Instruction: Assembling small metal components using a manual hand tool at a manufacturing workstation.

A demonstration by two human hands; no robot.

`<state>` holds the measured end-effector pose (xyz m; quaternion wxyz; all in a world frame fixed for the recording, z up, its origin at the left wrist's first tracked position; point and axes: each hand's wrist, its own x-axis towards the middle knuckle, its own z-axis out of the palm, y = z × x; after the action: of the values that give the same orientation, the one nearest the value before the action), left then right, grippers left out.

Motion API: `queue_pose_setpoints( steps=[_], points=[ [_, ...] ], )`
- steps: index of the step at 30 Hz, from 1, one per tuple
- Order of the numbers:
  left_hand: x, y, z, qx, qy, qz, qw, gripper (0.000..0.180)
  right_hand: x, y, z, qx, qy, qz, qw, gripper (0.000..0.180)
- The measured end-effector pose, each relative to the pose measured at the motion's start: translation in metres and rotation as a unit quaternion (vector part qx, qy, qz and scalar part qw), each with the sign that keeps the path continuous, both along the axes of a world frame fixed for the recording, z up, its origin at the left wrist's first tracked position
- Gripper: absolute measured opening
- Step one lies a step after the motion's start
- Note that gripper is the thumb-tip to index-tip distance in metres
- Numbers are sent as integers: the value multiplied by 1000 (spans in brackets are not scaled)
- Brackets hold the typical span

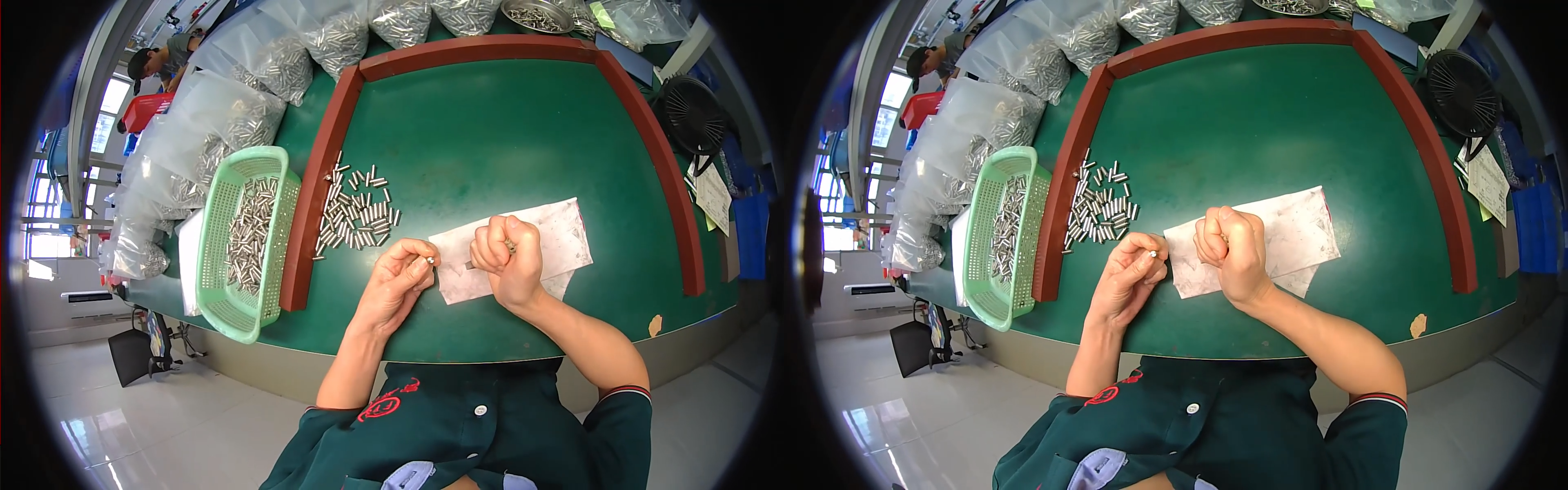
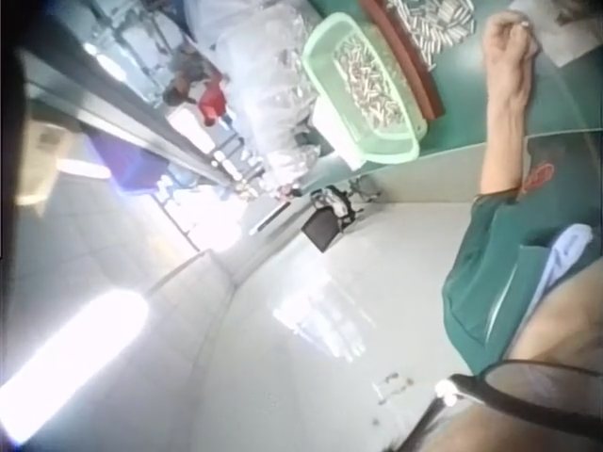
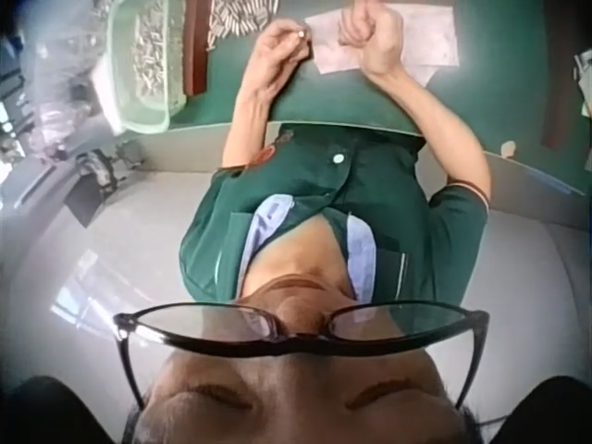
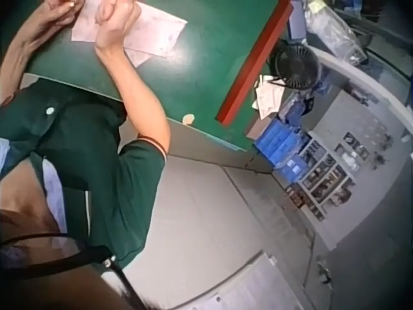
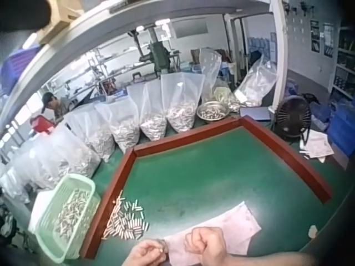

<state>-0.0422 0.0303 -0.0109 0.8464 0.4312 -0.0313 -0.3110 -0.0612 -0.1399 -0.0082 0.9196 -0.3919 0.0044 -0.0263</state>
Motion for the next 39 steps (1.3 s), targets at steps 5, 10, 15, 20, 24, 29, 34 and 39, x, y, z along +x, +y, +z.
queue_pose_setpoints(
  steps=[5,10,15,20,24,29,34,39],
  points=[
    [0,-1,1,3,29,6,1000,10,0,0,1,15,-1,3,1000,38],
    [9,8,9,9,5,72,997,32,-1,-1,2,15,7,2,1000,37],
    [29,9,20,531,-340,116,768,9,0,-2,1,16,12,1,1000,37],
    [44,-2,16,629,-504,125,578,11,-1,-1,3,16,7,5,1000,37],
    [45,-6,4,645,-492,112,574,12,-1,-1,2,11,10,4,1000,37],
    [43,-8,6,640,-485,103,588,8,-2,-2,2,8,10,4,1000,37],
    [33,-12,15,460,-363,95,805,14,-1,-2,0,1,3,3,1000,37],
    [15,0,13,80,0,-35,996,7,-1,-3,1,1,11,-3,1000,37]
  ],
)
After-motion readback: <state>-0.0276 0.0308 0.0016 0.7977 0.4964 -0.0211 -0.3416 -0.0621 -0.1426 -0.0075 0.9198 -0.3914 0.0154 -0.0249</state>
